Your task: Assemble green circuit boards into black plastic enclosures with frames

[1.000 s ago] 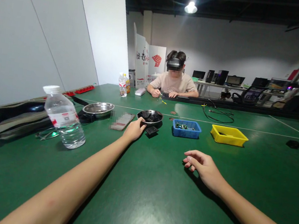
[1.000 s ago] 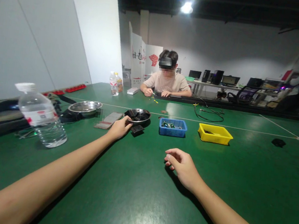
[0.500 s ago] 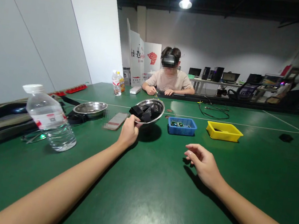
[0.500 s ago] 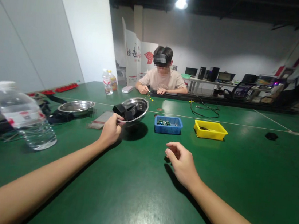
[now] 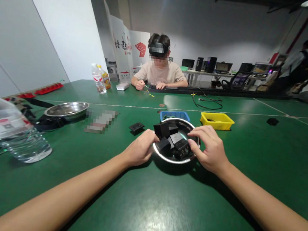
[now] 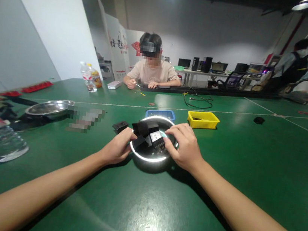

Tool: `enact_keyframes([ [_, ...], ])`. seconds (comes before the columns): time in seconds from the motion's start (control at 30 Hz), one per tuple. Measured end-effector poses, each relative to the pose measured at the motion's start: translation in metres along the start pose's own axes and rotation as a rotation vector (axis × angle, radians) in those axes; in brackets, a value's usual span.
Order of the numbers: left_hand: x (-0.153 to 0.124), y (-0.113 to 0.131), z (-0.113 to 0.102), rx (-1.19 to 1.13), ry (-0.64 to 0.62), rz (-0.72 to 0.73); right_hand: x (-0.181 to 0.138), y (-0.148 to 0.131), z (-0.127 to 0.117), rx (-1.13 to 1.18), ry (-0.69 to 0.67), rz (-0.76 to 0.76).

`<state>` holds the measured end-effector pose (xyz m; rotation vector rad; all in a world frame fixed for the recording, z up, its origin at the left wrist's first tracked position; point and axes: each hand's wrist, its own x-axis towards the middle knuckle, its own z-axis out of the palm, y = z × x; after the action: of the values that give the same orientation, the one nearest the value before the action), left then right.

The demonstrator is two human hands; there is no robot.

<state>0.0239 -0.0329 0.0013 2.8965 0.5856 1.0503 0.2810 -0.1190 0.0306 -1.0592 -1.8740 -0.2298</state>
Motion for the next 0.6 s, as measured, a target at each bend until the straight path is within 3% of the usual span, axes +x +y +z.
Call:
enact_keyframes([
  [0.1, 0.0022, 0.0042, -0.0005, 0.004, -0.064, 0.074, 0.0014, 0.0009, -0.0020, 0.000, -0.129, -0.006],
  [0.27, 0.0042, 0.0102, 0.0004, 0.021, -0.142, 0.073, -0.0012, 0.0011, 0.0008, 0.030, -0.358, 0.026],
  [0.6, 0.0067, 0.0093, -0.0016, 0.036, -0.123, 0.173, -0.0020, 0.0023, -0.0003, 0.047, -0.425, 0.001],
])
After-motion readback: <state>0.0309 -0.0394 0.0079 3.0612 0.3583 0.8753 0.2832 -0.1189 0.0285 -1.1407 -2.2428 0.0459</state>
